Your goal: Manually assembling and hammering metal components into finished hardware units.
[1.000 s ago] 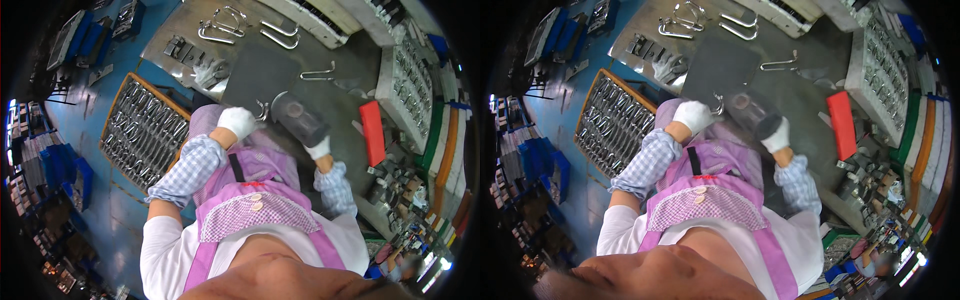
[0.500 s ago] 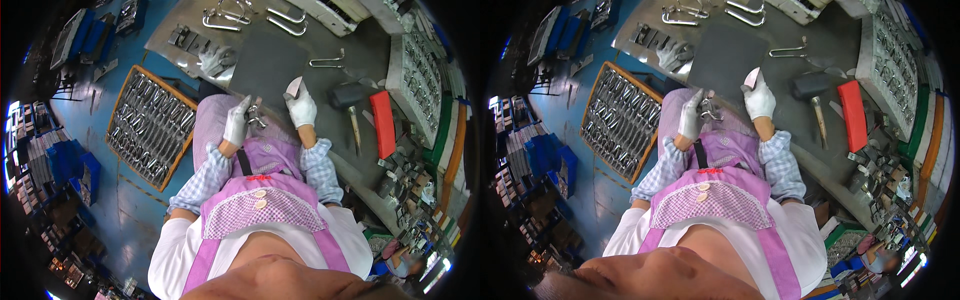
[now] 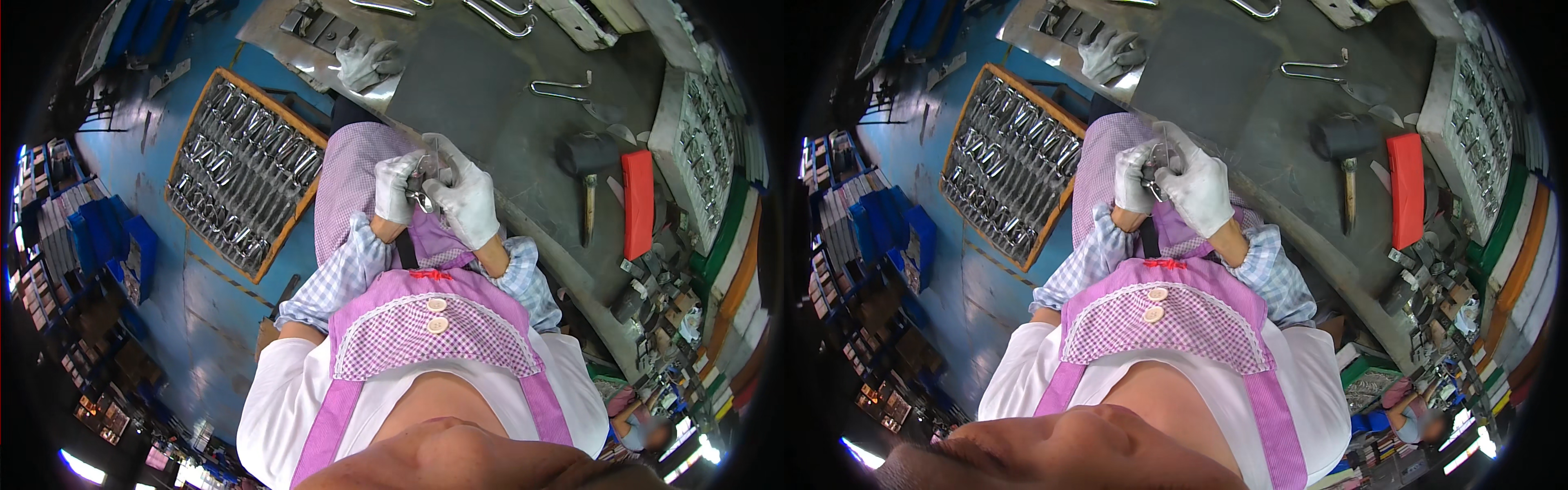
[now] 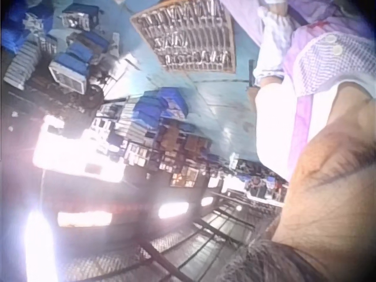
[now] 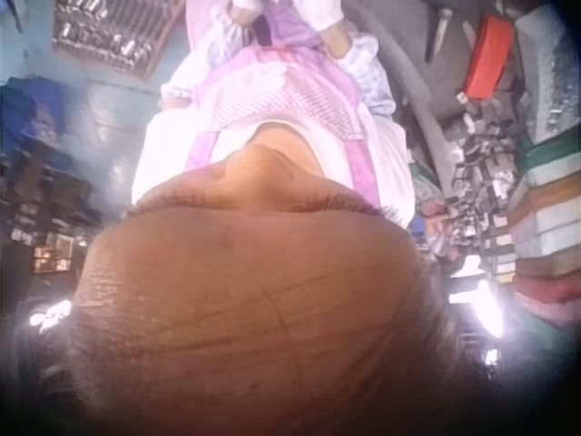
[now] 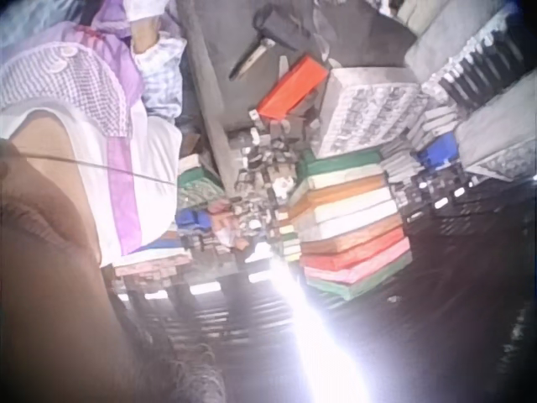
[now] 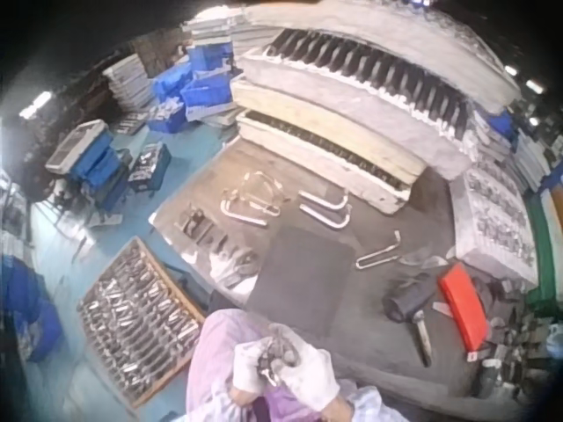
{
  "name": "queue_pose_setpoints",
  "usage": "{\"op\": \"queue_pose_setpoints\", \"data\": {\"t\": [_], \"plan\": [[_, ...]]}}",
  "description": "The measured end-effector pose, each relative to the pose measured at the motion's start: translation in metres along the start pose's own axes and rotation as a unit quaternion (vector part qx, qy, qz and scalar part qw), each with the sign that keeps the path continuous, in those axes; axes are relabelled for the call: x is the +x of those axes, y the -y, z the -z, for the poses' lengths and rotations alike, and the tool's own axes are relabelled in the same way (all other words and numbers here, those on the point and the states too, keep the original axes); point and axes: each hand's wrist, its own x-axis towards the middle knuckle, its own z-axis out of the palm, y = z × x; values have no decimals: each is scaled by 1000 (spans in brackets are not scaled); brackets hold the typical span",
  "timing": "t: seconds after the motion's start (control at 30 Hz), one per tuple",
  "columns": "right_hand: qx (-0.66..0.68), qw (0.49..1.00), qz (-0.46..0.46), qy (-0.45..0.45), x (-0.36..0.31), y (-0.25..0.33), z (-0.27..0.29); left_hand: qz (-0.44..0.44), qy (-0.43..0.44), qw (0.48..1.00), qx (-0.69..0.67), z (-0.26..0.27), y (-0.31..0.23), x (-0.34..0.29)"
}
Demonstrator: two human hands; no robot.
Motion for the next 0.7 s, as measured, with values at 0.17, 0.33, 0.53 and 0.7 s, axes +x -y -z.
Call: {"op": "queue_pose_setpoints", "data": {"t": [0.17, 0.33, 0.53, 0.7], "plan": [[-22, 1000, -4, 2, 13, 8, -16, 277, -56, 906, -316, 18, 6, 5], [-544, 825, 60, -140, 69, 6, 5, 372, -61, 863, -335, 98, 21, 27], [-632, 695, 221, -262, 105, -49, 49, 465, -31, 884, 25, 276, 75, 60], [-652, 674, 211, -277, 115, -50, 35, 410, -96, 864, 277, 427, 213, 92]]}}
